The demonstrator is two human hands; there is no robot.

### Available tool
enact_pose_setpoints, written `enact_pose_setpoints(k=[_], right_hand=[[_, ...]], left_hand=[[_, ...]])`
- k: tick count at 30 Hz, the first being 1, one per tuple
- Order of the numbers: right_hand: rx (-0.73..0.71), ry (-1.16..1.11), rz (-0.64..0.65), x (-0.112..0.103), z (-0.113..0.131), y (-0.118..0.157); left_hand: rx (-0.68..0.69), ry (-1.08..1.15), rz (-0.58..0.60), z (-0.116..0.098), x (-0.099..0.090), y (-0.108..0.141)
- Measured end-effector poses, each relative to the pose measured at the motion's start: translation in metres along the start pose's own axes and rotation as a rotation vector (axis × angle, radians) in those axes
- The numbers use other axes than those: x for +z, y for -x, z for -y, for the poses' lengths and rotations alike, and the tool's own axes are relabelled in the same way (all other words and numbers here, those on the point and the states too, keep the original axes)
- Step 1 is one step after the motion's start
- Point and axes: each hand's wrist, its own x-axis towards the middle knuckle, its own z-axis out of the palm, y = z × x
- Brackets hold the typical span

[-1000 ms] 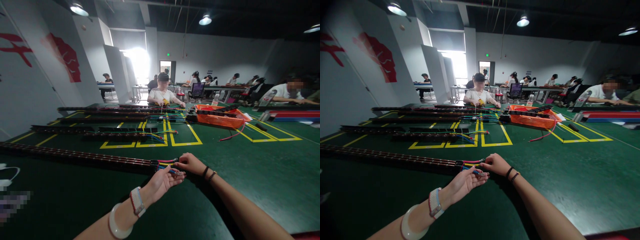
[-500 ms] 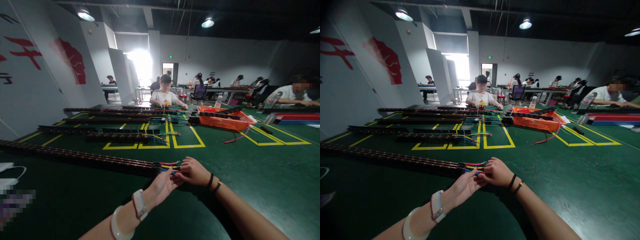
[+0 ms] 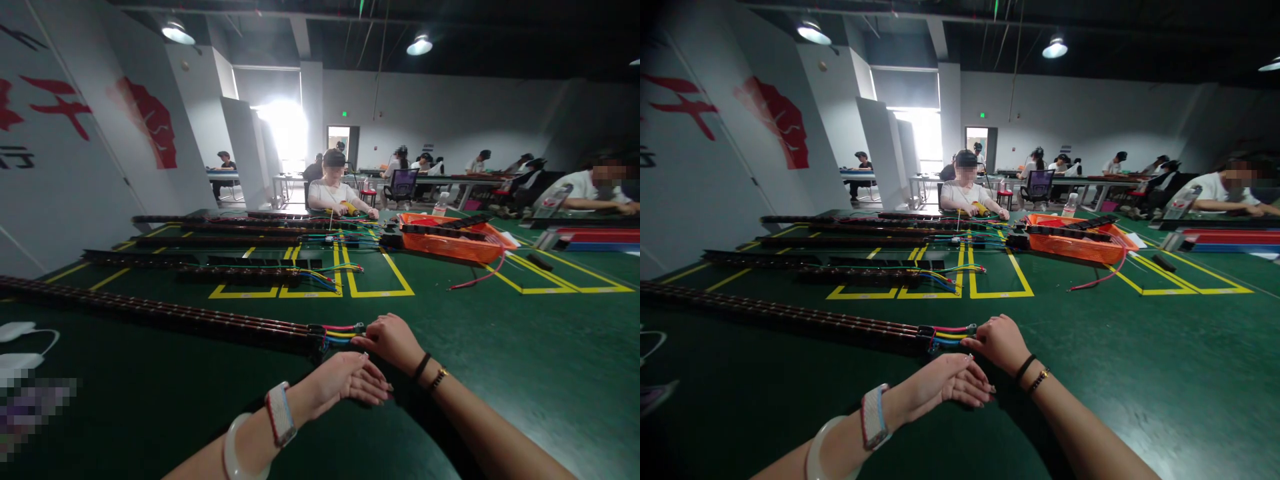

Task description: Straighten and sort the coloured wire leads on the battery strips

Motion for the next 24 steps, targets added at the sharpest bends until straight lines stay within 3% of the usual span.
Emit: enact_pose_setpoints(k=[7, 13, 24], right_hand=[[-0.003, 0.013, -0.010, -0.002, -0.004, 0.000], [0.020, -0.248, -0.106, -0.003, -0.007, -0.002], [-0.065, -0.394, 0.068, 0.018, 0.004, -0.011]], left_hand=[[0.021, 0.024, 0.014, 0.001, -0.004, -0.001], [0.018, 0.047, -0.006, 0.001, -0.003, -0.001], [0.032, 0.065, 0.020, 0.005, -0.004, -0.004]])
